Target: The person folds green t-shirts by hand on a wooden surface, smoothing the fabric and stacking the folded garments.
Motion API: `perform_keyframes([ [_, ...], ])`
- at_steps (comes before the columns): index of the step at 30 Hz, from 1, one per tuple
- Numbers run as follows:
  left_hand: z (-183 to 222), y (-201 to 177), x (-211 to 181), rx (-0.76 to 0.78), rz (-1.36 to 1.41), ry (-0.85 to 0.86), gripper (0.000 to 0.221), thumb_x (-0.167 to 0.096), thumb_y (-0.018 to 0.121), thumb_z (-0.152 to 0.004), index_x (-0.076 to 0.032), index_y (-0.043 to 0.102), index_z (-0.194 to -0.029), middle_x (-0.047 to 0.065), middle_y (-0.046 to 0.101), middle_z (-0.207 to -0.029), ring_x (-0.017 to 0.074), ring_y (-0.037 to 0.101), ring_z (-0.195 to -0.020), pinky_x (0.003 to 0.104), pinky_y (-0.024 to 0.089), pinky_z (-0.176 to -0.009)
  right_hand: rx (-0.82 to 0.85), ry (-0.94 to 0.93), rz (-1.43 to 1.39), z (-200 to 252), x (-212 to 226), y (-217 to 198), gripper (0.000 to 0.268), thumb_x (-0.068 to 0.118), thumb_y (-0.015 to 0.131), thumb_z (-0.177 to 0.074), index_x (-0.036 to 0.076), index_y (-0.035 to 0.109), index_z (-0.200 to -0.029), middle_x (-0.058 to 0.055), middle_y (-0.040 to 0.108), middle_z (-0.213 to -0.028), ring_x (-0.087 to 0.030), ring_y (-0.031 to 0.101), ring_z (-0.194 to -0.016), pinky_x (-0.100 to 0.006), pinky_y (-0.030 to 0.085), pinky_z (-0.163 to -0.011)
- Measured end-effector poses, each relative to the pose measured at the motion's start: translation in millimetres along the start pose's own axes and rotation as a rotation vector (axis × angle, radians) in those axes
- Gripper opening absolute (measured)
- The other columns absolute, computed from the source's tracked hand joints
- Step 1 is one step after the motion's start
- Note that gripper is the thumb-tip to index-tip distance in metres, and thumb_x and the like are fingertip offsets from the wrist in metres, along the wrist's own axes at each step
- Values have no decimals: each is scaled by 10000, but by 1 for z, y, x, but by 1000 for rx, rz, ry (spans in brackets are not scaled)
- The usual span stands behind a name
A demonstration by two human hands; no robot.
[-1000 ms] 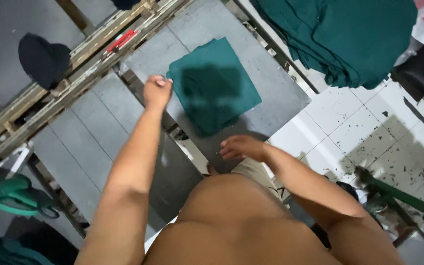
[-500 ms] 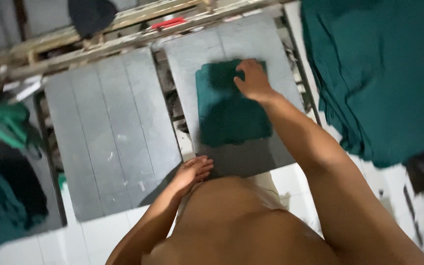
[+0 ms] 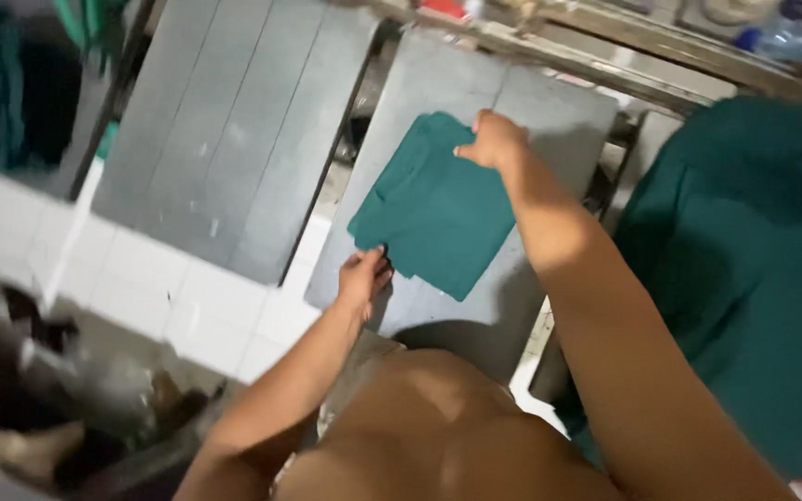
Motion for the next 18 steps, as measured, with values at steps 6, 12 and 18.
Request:
perform_keyframes([
  [6, 4, 4, -3, -163, -75, 151, 357, -276, 893, -801, -14, 653, -836, 188, 661, -782, 289, 738, -792, 473, 665, -663, 33, -95, 112, 7, 18, -8, 499, 386, 702, -923, 56, 620, -1289, -188, 632, -1322, -418, 561, -1300, -680, 380, -1027],
  [12, 22, 17, 1, -276, -144, 207, 317, -291, 882, -777, -57, 676, -836, 147, 636, -768, 237, 659, -751, 435, 649, -694, -110, -181, -57, 30, 24, -4, 616, 185, 738, -912, -81, 514, -1420, -331, 433, -1411, -483, 571, -1267, -599, 542, -974],
  [18, 73, 42, -16, -267, -127, 126, 670, -377, 914, -771, 34, 599, -1195, 175, 605, -1010, 284, 649, -998, 464, 624, -808, 18, -46, -73, 53, 34, -31, 621, 391, 732, -929, -71, 528, -1292, -299, 632, -1261, -473, 586, -1250, -639, 421, -1042],
])
Point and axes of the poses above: each hand's wrist, its own z-axis away from the middle knuckle, its own y-axis out of the palm, x = y × z, the point moved 5 cm from there along -z, towards the middle knuckle
